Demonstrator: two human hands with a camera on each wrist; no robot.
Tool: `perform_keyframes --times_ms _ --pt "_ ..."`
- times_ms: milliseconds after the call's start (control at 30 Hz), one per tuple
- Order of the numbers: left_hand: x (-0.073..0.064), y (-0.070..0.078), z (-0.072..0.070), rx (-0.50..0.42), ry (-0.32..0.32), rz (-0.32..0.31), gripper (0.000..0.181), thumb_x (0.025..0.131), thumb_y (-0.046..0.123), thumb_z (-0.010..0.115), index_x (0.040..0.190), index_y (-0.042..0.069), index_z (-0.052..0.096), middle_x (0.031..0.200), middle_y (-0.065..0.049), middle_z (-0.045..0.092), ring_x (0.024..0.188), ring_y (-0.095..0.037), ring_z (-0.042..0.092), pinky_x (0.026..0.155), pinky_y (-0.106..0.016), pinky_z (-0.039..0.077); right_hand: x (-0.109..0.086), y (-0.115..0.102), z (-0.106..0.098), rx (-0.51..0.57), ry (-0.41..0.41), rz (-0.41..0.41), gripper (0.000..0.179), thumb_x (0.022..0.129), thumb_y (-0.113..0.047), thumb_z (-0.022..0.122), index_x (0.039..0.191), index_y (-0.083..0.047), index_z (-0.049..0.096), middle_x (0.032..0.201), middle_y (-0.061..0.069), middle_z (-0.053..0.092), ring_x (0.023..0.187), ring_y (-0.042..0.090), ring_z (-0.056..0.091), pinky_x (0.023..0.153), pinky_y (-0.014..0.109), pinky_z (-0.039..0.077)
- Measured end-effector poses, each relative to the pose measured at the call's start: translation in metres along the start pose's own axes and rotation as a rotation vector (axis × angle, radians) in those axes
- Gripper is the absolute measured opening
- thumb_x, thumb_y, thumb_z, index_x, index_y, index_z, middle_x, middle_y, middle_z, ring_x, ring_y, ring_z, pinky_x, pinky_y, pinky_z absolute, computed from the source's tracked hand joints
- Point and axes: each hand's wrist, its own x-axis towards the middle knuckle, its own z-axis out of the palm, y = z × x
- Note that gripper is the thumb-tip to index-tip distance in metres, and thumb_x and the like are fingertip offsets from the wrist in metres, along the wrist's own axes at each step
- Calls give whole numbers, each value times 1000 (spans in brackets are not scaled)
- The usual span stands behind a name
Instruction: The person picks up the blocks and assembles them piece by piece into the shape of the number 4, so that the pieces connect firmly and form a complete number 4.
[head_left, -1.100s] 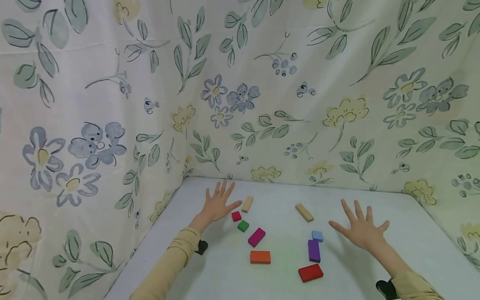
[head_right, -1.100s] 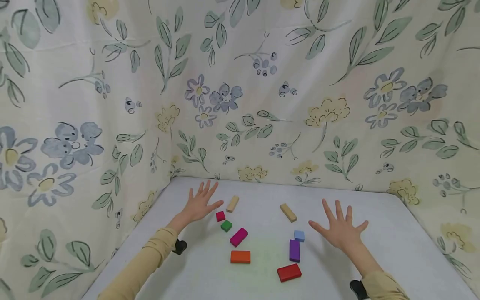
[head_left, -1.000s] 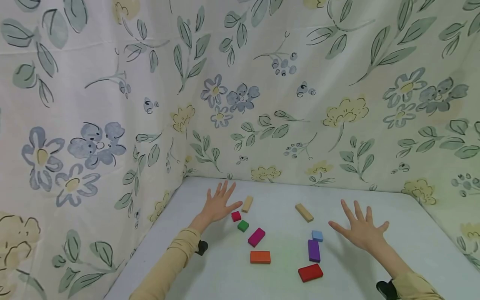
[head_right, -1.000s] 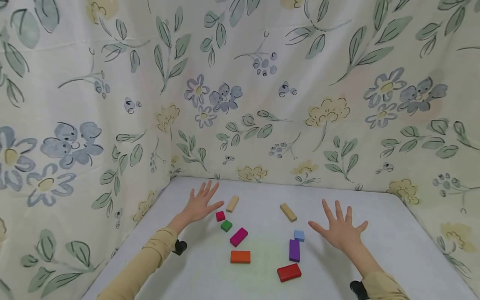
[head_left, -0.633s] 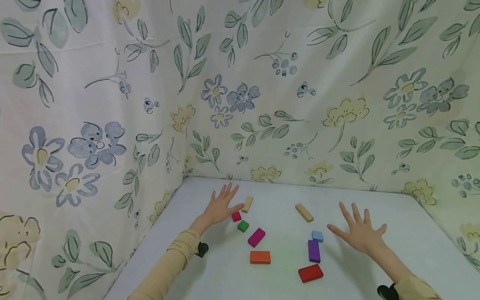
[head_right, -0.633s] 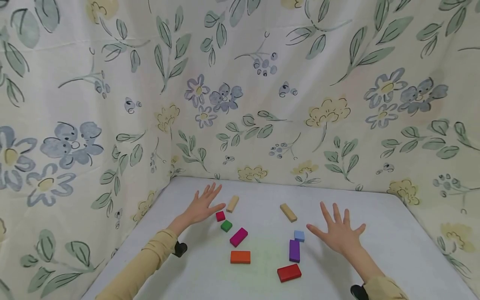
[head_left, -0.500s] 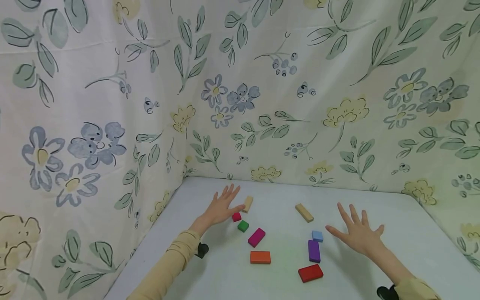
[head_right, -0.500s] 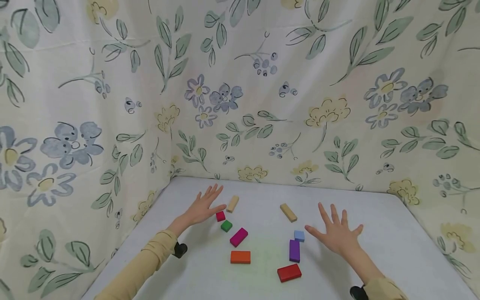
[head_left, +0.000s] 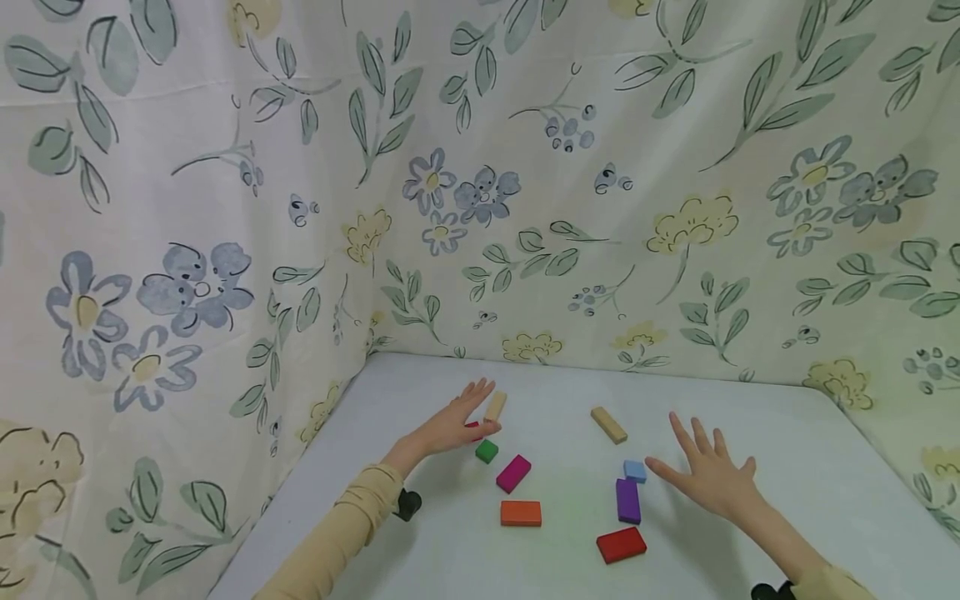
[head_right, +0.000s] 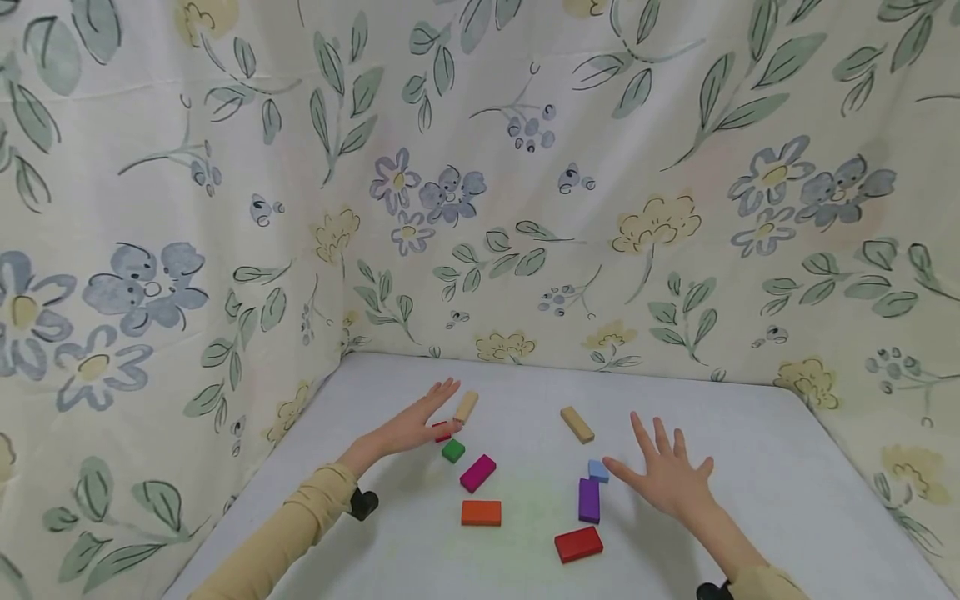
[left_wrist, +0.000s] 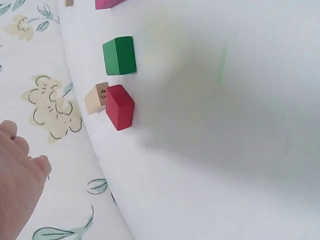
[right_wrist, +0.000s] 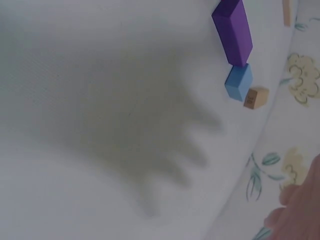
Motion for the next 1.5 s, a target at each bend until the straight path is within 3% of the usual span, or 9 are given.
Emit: perform_keyframes --times_ms 300,500,667,833,967,1100,1233,1333,1500 --pt "0 5 7 -12 -45 24 80 89 57 53 153 28 15 161 3 11 149 -25 6 116 -54 17 -5 -3 2 28 -22 -18 96 86 -68 46 153 -13 4 149 36 14 130 65 11 85 87 3" --pt "0 11 10 -22 -76 54 80 89 55 56 153 26 18 160 3 14 148 -22 10 116 -52 19 -9 -9 2 -9 15 -69 95 86 -66 48 151 -4 17 145 37 27 128 62 23 89 81 21" --pt "-2 15 14 -26 -106 94 79 89 53 57 152 25 19 160 0 15 148 -22 11 115 -52 22 -12 -15 4 -13 19 -82 95 86 -66 50 148 0 23 142 35 35 128 58 32 79 71 42" --pt "-1 18 18 -25 -123 121 76 90 49 58 152 26 21 159 3 20 146 -17 20 113 -45 31 -18 -23 5 32 0 -66 97 85 -68 49 148 1 24 142 34 37 125 54 39 71 61 50" --pt "-3 23 21 -23 -148 129 76 90 48 59 152 25 22 158 6 22 145 -15 23 113 -44 31 -22 -27 8 65 -4 -53 100 82 -70 51 146 4 28 139 33 42 117 51 49 68 52 54" --pt "-5 26 23 -16 -186 136 72 91 49 56 151 27 24 157 8 25 144 -14 25 112 -45 32 -24 -33 9 87 -14 -26 100 80 -70 55 142 5 35 131 31 52 105 44 60 64 44 55" --pt "-8 29 24 -16 -237 149 69 91 48 56 150 29 27 155 9 28 142 -14 29 111 -44 35 -27 -40 11 105 -22 -7 98 78 -68 59 140 6 39 90 20 68 68 24 61 50 31 47" --pt "-8 32 25 6 -271 171 68 91 46 58 149 27 30 154 8 32 140 -15 34 109 -41 38 -31 -47 12 112 -33 4 97 77 -66 61 139 6 41 60 2 51 53 13 43 44 25 34" --pt "-6 35 28 38 -318 203 65 89 41 63 147 26 36 148 6 42 134 -16 44 105 -35 43 -36 -56 14 102 -38 12 94 76 -66 63 136 5 46 52 -3 35 50 12 36 43 23 26"
